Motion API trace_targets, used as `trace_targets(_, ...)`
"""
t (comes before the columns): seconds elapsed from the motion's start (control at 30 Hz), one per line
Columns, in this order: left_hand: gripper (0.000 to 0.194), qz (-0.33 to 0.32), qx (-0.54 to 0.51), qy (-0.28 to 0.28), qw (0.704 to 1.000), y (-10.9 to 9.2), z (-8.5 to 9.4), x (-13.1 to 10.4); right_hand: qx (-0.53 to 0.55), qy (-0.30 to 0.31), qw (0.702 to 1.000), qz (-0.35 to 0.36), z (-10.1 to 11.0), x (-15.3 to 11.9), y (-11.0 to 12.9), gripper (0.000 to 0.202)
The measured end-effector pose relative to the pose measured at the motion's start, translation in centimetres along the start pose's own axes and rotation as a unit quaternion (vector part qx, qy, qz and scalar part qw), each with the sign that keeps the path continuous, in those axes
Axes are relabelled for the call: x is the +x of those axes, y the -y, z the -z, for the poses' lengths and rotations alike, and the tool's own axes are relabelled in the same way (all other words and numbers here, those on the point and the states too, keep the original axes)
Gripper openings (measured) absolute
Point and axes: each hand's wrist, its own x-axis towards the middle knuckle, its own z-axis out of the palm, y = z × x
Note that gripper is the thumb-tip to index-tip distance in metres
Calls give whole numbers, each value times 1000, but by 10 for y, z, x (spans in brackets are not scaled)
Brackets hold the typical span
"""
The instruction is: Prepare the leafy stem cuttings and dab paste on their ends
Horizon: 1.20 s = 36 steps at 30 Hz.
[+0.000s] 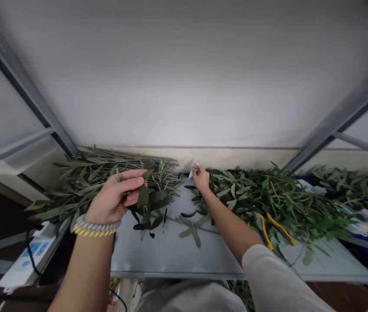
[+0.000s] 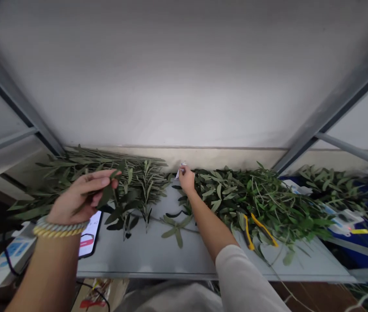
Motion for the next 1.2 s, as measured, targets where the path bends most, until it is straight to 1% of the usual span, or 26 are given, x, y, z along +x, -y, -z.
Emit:
trace_targets(0.07,26,33,-29,35,998,16,10,21,-32,0,999,-11,-16,3,-5,19)
trace_targets(0.17,24,70,-63,56,994,37,23,46,-68,6,997,-28,-32,6,-12,14)
trace_targets(0.23,22,94,-83,66,990,48,30,56,-83,7,996,-36,-39,7,-16,13)
trace_targets(0.33,18,123,-111,74,983,62,36,61,-88,0,995,-39,-45,10,-19,13)
trace_targets(0.4,19,123,-123,74,982,70,39,57,-81,-9,996,-39,-46,11,-17,13)
trace_targets(0.47,24,112,-129,72,983,78,42,48,-66,-22,997,-35,-42,11,-11,15)
trace_targets(0.57,28,101,-141,68,982,87,45,33,-29,-53,998,-19,-26,-2,2,25)
trace_targets(0.63,28,99,-147,70,982,91,45,28,5,-72,997,-8,-9,-24,10,29)
trace_targets(0.7,28,100,-148,80,981,92,42,27,42,-84,996,-2,11,-59,14,29)
trace_targets(0.77,29,103,-146,91,980,91,39,30,71,-99,993,-8,34,-102,14,24)
trace_targets(0.87,29,114,-149,99,977,95,32,39,120,-132,982,-56,67,-167,5,13)
trace_targets(0.93,27,126,-157,109,974,102,25,46,128,-147,977,-91,87,-202,-3,10)
trace_targets(0.97,25,133,-159,118,971,107,20,50,125,-154,975,-105,96,-216,-8,10)
trace_targets(1.03,23,143,-157,137,968,118,9,55,128,-170,968,-131,110,-233,-17,14)
trace_targets(1.07,23,146,-155,143,967,123,4,58,131,-177,965,-141,115,-237,-21,15)
trace_targets(1.1,23,147,-152,147,966,128,-2,59,125,-170,966,-148,119,-238,-24,14)
trace_targets(1.13,23,146,-151,147,967,131,-6,61,109,-149,971,-152,121,-236,-25,11)
trace_targets(1.2,24,143,-151,149,967,134,-13,61,61,-79,983,-152,119,-225,-25,5)
